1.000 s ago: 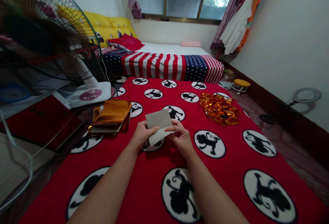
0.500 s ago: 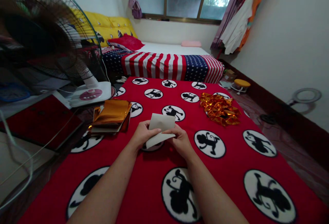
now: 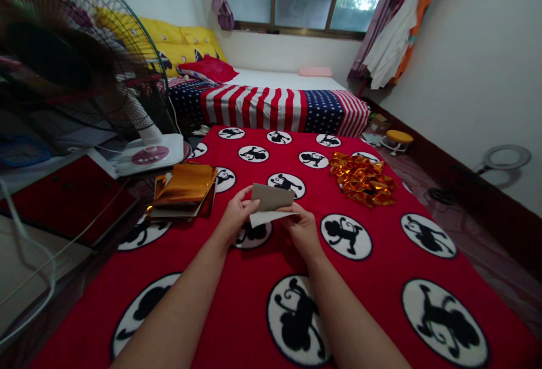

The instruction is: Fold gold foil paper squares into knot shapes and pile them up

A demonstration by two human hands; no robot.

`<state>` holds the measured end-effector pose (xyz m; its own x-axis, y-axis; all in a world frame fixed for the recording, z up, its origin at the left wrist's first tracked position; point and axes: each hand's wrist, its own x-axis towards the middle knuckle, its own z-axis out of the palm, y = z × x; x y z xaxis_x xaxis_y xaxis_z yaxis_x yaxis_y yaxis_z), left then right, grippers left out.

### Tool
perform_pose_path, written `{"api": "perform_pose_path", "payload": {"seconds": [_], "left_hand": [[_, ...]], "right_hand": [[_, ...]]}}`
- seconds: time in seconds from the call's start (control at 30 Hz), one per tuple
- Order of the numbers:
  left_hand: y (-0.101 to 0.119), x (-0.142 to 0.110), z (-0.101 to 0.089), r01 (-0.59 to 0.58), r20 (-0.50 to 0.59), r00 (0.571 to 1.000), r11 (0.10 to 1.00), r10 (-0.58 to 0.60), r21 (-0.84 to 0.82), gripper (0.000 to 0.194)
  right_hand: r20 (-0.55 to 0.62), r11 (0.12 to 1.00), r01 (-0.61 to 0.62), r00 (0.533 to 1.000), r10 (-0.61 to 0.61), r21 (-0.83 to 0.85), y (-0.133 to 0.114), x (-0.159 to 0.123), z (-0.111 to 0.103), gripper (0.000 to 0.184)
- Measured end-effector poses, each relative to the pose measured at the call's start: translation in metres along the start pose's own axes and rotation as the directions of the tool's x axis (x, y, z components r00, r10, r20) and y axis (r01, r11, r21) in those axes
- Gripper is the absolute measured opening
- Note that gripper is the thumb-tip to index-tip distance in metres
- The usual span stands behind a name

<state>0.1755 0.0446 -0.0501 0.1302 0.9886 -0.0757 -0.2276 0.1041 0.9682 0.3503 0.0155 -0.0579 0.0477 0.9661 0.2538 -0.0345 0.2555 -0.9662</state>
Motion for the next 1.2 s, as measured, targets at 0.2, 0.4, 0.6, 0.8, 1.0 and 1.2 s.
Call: {"api": "perform_pose_path", "payload": {"seconds": [0.2,0.4,0.6,0.8,1.0,1.2], "left_hand": [[0.004,-0.005,0.002,-0.023,0.130,0.990,0.986,0.045,-0.166,0.087],[-0.002,-0.005,0.004,-0.108,0.187,0.974,0.987,0.129,-0.119,0.094],[-0.007,-0.002,0.002,-0.071,0.134,0.989,0.995,0.061,0.067,0.058],[-0.004,-0.003,0.003,-0.103,0.105,0.991,0.958,0.077,0.268,0.039],[-0.008,-0.004,0.001,-0.091,0.110,0.992,0.925,0.053,0.368,0.025],[-0.008,-0.006,0.002,-0.058,0.116,0.993,0.916,0.013,0.396,0.021]], "right_hand": [[-0.200,0.984,-0.121,0.969,0.146,0.133,0.008,0.002,-0.003,0.029],[-0.206,0.984,-0.126,0.967,0.151,0.129,0.011,0.003,-0.004,0.030],[-0.056,0.986,-0.138,0.988,0.144,0.097,0.002,0.001,-0.002,0.023],[0.030,0.995,-0.088,0.996,0.086,0.056,-0.002,0.001,-0.001,0.017],[0.063,0.995,-0.103,0.993,0.103,-0.001,0.003,0.000,-0.002,0.021],[0.001,0.998,-0.068,0.998,0.068,-0.018,-0.003,0.000,-0.002,0.017]]}}
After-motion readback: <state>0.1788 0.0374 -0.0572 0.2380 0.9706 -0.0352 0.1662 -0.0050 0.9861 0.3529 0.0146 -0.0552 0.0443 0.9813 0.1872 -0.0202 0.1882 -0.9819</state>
